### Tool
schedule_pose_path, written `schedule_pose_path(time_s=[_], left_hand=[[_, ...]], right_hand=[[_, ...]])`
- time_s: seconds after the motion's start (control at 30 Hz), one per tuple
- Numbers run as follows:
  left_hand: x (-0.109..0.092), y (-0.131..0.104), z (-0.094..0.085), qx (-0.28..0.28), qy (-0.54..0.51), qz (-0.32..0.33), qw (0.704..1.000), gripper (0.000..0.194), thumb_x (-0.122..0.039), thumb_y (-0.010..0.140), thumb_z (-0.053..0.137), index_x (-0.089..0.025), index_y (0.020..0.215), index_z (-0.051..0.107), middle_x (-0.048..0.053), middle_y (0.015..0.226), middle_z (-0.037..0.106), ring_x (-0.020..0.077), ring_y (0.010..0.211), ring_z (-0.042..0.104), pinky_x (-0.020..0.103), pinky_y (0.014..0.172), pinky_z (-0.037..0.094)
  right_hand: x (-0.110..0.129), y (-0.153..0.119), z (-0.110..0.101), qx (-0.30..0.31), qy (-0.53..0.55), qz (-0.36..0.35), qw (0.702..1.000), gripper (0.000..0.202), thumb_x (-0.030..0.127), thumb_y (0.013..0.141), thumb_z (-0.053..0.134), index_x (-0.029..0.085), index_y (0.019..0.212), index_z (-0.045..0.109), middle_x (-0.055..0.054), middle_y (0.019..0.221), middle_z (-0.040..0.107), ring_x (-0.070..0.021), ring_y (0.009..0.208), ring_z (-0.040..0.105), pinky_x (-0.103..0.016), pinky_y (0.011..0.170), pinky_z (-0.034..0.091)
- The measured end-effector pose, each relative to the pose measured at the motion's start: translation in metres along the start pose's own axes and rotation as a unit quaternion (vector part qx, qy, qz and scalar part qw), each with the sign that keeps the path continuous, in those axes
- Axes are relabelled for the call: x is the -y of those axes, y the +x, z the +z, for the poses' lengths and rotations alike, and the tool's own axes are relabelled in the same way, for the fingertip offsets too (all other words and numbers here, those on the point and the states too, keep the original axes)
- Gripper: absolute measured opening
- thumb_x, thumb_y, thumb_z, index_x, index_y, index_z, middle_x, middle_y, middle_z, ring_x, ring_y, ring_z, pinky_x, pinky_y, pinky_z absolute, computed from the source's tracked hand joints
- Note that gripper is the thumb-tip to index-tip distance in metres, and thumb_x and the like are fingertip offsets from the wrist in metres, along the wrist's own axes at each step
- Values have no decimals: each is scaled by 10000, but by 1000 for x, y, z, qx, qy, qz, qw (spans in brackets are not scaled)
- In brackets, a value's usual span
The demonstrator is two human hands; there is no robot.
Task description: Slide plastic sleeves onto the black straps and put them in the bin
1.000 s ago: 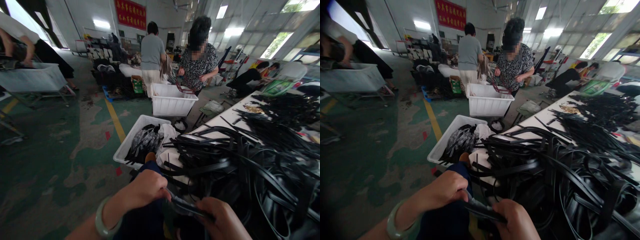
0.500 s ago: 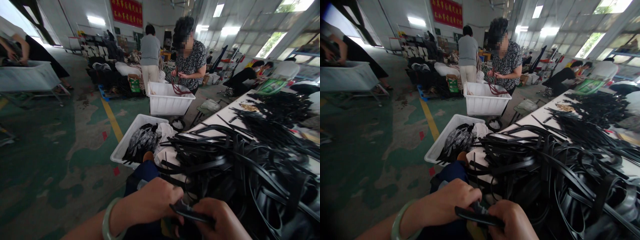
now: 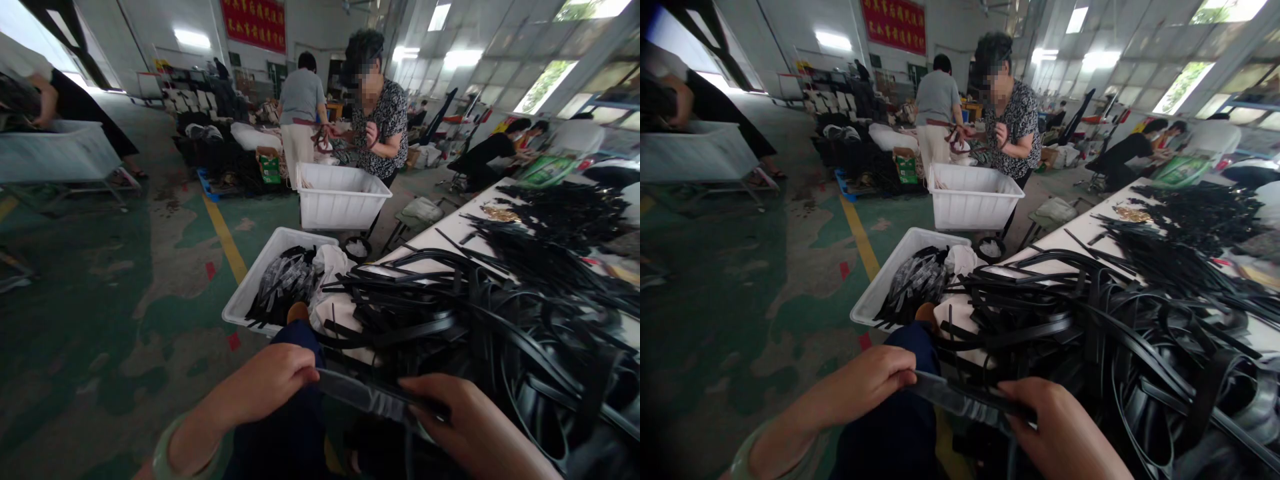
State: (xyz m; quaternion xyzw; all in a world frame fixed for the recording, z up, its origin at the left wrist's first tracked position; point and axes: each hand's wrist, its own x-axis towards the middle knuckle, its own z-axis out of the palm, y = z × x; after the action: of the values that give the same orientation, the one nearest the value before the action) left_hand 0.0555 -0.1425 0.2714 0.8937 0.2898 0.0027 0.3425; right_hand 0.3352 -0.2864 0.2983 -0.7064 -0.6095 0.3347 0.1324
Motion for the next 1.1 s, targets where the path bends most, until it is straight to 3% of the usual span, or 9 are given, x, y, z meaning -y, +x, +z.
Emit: schedule_pose_path(time_s=[0.13,0.23,0.4,0.6,0.7,0.87,0.93,1.0,1.1], left_hand=[[-15,-2,8,-14,20,42,999,201,-242,958,482,-197,867,656,15,851,703,173,800,639,254,689,388],[-17,-6,11,-28,6,67,997,207,-253,971,468,-225,984,673,22,980,720,185,917,649,259,784,405],[16,-27,5,-61,4,41,997,420,-486,971,405,-181,785,625,24,728,655,171,703,613,257,639,375],[18,-38,-5,-118,-71,104,985,714,-716,797,513,-236,1327,526,11,801,688,164,686,617,237,630,398],[15,-39,-9,-182,-117,171,961,419,-518,964,412,-233,1052,706,27,747,711,149,691,632,236,677,418],[42,-54,-14,-337,-188,-1,923,501,-583,919,453,-195,736,712,39,697,711,176,695,633,253,694,451],[63,-63,-19,-336,-202,-53,918,601,-704,856,430,-185,728,705,40,673,690,186,656,611,260,639,450],[88,-72,-26,-316,-198,-89,923,659,-763,816,409,-185,878,719,28,668,671,188,627,590,260,610,452],[131,-94,-33,-272,-156,-149,938,559,-666,846,476,-233,1132,685,36,880,722,227,816,640,279,766,485]], right_hand=[[44,27,21,-13,12,-78,997,644,222,734,633,207,1370,532,-82,1369,574,-251,1239,542,-336,1058,378],[71,47,47,58,30,-107,992,431,282,789,633,204,1212,648,-80,1177,695,-232,1058,649,-274,885,466],[72,53,55,115,-89,-90,985,181,340,853,589,209,853,715,-41,840,746,-202,786,690,-235,634,416],[90,57,56,129,-180,-81,972,190,293,861,553,215,912,719,-83,921,755,-268,864,713,-271,638,417],[101,61,58,148,-158,-93,972,229,356,886,535,214,905,713,-84,901,756,-260,848,715,-262,633,424],[88,57,62,122,-147,-90,977,206,332,898,518,200,889,676,-82,877,742,-230,820,703,-242,651,439],[76,60,63,81,-107,-93,987,235,330,914,485,197,852,669,-78,826,732,-215,771,696,-242,642,449],[63,72,60,-47,26,-88,995,348,405,961,403,194,889,671,-72,818,721,-199,778,685,-248,678,473],[45,109,41,-284,282,-38,916,463,543,968,361,198,1088,646,-63,980,711,-192,960,653,-263,819,490]])
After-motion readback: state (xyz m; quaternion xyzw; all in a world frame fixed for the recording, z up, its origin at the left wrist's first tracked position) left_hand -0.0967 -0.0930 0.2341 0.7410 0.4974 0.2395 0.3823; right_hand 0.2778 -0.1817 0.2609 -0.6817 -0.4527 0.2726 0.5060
